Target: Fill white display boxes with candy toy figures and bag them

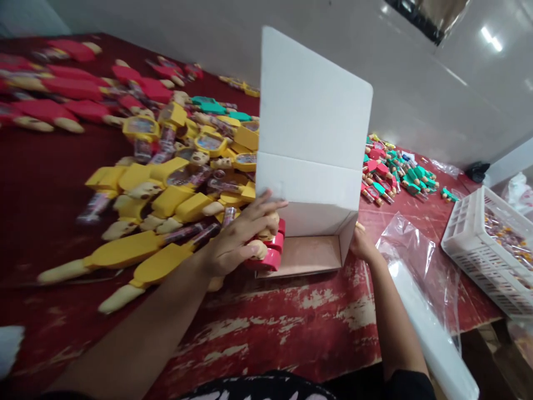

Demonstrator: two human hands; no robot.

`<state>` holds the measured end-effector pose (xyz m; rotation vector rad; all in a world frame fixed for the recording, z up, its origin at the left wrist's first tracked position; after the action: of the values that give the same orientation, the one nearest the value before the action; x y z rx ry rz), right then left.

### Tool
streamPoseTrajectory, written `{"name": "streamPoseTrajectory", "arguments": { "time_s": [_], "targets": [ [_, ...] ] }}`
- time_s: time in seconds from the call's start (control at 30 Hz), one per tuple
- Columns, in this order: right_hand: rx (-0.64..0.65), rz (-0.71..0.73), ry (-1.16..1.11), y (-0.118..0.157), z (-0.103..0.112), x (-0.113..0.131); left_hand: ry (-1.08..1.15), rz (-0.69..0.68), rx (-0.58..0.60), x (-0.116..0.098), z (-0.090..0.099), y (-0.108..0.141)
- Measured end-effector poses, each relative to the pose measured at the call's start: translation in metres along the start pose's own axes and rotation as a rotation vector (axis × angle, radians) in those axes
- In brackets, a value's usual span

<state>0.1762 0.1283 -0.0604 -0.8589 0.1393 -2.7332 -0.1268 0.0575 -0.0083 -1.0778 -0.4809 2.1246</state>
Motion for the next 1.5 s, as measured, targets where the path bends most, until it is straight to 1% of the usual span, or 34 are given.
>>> {"name": "streamPoseTrajectory", "arguments": {
  "time_s": [0.07,0.1,0.13,0.17,0.2,0.23,0.3,0.33,0.37,0.4,0.43,0.47,0.5,0.53,0.57,0.6,0.67,0.7,0.77,0.8,0.87,0.93,1.03,1.1,1.2,1.27,1.3,1.4,1.47,1.5],
  "targets": [
    [0.053,0.011,-0.010,0.004,-0.007,-0.001,0.044,-0.048,0.004,0.001,0.002,0.000],
    [0.060,0.009,-0.012,0.006,-0.007,-0.002,0.055,-0.073,-0.008,0.001,0.002,-0.001],
    [0.048,-0.004,-0.003,0.010,-0.004,-0.003,0.056,-0.093,-0.030,0.001,0.002,-0.001],
    [-0.012,-0.038,0.012,0.015,0.004,-0.003,0.053,-0.111,-0.058,0.001,0.002,-0.001],
    [-0.134,-0.086,0.011,0.021,0.016,-0.003,0.051,-0.127,-0.089,0.001,0.001,-0.002],
    [-0.304,-0.138,-0.009,0.030,0.032,-0.002,0.053,-0.139,-0.123,0.000,-0.001,-0.002],
    [-0.695,-0.217,-0.094,0.054,0.065,0.009,0.068,-0.143,-0.186,-0.002,-0.005,-0.003],
    [-0.875,-0.204,-0.152,0.068,0.079,0.021,0.078,-0.133,-0.214,-0.003,-0.007,-0.003],
    [-1.005,-0.153,-0.201,0.080,0.088,0.036,0.088,-0.116,-0.239,-0.004,-0.009,-0.004],
    [-1.116,-0.047,-0.265,0.091,0.092,0.053,0.094,-0.094,-0.259,-0.004,-0.011,-0.004],
    [-1.196,0.080,-0.306,0.100,0.091,0.073,0.095,-0.074,-0.271,-0.005,-0.013,-0.005],
    [-1.179,0.189,-0.359,0.104,0.083,0.092,0.091,-0.058,-0.280,-0.007,-0.014,-0.005],
    [-1.072,0.253,-0.431,0.103,0.070,0.109,0.079,-0.046,-0.288,-0.008,-0.015,-0.005],
    [-0.961,0.279,-0.502,0.100,0.052,0.123,0.058,-0.036,-0.295,-0.010,-0.015,-0.005],
    [-0.883,0.289,-0.564,0.094,0.031,0.133,0.033,-0.027,-0.304,-0.011,-0.016,-0.005],
    [-0.852,0.310,-0.601,0.088,0.011,0.140,0.006,-0.020,-0.311,-0.013,-0.016,-0.005],
    [-0.848,0.389,-0.602,0.077,-0.026,0.145,-0.027,-0.017,-0.312,-0.014,-0.016,-0.004],
    [-0.840,0.425,-0.596,0.071,-0.041,0.145,-0.031,-0.020,-0.308,-0.014,-0.016,-0.003],
    [-0.798,0.454,-0.594,0.063,-0.062,0.141,-0.024,-0.028,-0.300,-0.012,-0.016,-0.002],
    [-0.778,0.444,-0.594,0.059,-0.067,0.138,-0.018,-0.032,-0.298,-0.010,-0.015,-0.001],
    [-0.770,0.409,-0.581,0.054,-0.068,0.134,-0.020,-0.027,-0.299,-0.008,-0.014,0.000],
    [-0.787,0.357,-0.533,0.046,-0.063,0.133,-0.039,-0.004,-0.301,-0.006,-0.013,0.000],
    [-0.810,0.298,-0.446,0.028,-0.055,0.138,-0.057,0.064,-0.298,-0.005,-0.013,-0.003],
    [-0.786,0.289,-0.402,0.016,-0.053,0.144,-0.040,0.069,-0.306,-0.006,-0.013,-0.004],
    [-0.639,0.337,-0.353,0.007,-0.056,0.153,-0.035,0.009,-0.319,-0.008,-0.013,-0.005],
    [-0.560,0.377,-0.301,0.008,-0.059,0.154,-0.055,-0.005,-0.298,-0.009,-0.014,-0.004],
    [-0.550,0.395,-0.272,0.011,-0.061,0.152,-0.063,-0.001,-0.279,-0.010,-0.015,-0.003],
    [-0.626,0.478,-0.201,0.021,-0.071,0.144,-0.064,-0.001,-0.243,-0.014,-0.017,-0.002],
    [-0.671,0.533,-0.183,0.026,-0.077,0.139,-0.057,-0.012,-0.247,-0.016,-0.018,-0.003],
    [-0.661,0.536,-0.177,0.026,-0.079,0.137,-0.052,-0.019,-0.252,-0.016,-0.018,-0.003]
  ]
}}
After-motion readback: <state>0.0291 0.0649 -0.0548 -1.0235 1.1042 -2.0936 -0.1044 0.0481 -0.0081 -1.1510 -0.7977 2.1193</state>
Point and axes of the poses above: each hand's wrist, its own y-axis away from the middle knuckle, its own z-axis out of the back of the hand, x = y × z, the point moved 3 cm from there along -y, towards the middle knuckle
